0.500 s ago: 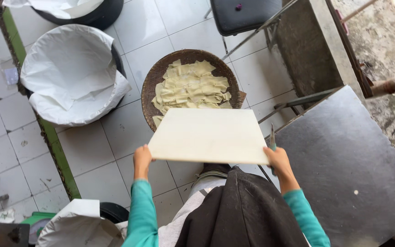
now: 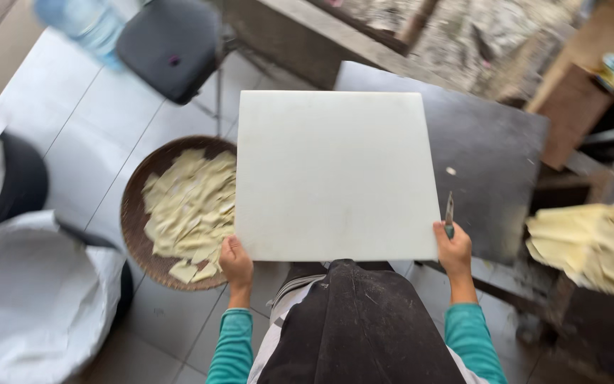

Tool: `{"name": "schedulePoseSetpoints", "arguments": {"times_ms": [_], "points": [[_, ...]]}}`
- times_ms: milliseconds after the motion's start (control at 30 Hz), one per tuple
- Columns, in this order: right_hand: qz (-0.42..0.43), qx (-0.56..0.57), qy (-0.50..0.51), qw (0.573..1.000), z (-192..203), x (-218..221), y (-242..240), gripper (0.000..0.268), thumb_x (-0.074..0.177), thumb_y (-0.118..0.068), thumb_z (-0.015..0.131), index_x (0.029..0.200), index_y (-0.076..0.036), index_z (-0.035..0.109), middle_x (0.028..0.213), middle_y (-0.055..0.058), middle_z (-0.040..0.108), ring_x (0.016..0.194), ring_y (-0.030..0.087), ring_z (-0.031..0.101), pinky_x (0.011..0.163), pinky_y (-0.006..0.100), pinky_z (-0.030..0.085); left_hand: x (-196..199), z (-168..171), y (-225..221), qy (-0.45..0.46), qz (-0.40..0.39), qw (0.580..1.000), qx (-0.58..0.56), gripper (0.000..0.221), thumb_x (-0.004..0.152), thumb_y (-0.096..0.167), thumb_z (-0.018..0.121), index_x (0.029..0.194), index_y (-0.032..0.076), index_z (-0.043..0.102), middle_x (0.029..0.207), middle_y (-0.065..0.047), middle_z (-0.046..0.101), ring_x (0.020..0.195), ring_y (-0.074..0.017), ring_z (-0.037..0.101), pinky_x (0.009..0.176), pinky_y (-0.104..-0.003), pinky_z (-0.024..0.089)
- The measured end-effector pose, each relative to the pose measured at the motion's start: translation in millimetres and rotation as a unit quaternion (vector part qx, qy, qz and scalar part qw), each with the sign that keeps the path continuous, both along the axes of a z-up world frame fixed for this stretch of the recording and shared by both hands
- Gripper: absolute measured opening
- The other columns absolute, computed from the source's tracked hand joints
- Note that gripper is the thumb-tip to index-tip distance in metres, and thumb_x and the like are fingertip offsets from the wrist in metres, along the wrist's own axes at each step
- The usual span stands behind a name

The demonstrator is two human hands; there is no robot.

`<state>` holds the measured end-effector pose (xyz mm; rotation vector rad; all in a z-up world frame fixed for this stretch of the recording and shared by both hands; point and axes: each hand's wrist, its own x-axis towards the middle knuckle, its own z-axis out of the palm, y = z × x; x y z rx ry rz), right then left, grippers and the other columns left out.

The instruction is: The person cuts sheets of dough into strips using a knife on a white cutting board, then transfers the cut pieces into a woven basket. The person repeats this process with multiple sheets of dough.

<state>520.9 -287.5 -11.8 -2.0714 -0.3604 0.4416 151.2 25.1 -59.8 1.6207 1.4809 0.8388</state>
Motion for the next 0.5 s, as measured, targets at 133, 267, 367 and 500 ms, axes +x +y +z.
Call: {"name": "schedulePoseSetpoints", "arguments": {"times_ms": [133, 267, 367, 500], "points": [[-0.062, -0.042, -0.113, 0.991, -59.5, 81.7, -69.4, 0.036, 0.100, -0.032, 0.071, 0.089, 0.002, 0.066, 0.067, 0.010, 0.059, 0.062, 0.016, 0.050, 0.061, 0.035, 0.046, 119.3, -64.8, -15.7, -0.021, -0.073, 0.997, 0.019, 0.034, 0.109, 0.024, 0.046, 0.098, -0.003, 0.063, 0.077, -0.019, 0.064, 0.067, -0.0321, 0.059, 0.065, -0.043, 0.048], [-0.114, -0.124, -0.136, 0.976, -97.7, 125.6, -113.6, 0.036, 0.098, -0.037, 0.071, 0.095, -0.002, 0.071, 0.077, 0.018, 0.069, 0.071, 0.030, 0.069, 0.065, 0.042, 0.052, 194.9, -97.6, -37.8, 0.007, -0.123, 0.986, 0.108, 0.034, 0.109, 0.025, 0.047, 0.101, -0.003, 0.065, 0.086, -0.022, 0.068, 0.076, -0.0371, 0.065, 0.068, -0.045, 0.051], [-0.098, -0.290, -0.224, 0.925, -83.3, 152.8, -162.7, 0.030, 0.099, -0.036, 0.070, 0.101, -0.006, 0.072, 0.091, 0.019, 0.071, 0.087, 0.042, 0.067, 0.073, 0.052, 0.052, 228.4, -101.9, -56.2, 0.063, -0.111, 0.992, 0.021, 0.040, 0.113, 0.030, 0.045, 0.099, -0.003, 0.064, 0.086, -0.023, 0.069, 0.077, -0.0395, 0.066, 0.072, -0.047, 0.051], [-0.246, -0.229, -0.327, 0.883, -37.0, 222.2, -255.6, 0.021, 0.100, -0.023, 0.071, 0.114, -0.007, 0.069, 0.118, 0.015, 0.066, 0.105, 0.039, 0.066, 0.085, 0.048, 0.054, 260.4, -84.6, -74.2, 0.104, -0.125, 0.985, 0.066, 0.039, 0.111, 0.033, 0.047, 0.105, 0.000, 0.068, 0.089, -0.020, 0.071, 0.078, -0.0392, 0.068, 0.069, -0.047, 0.052]]}}
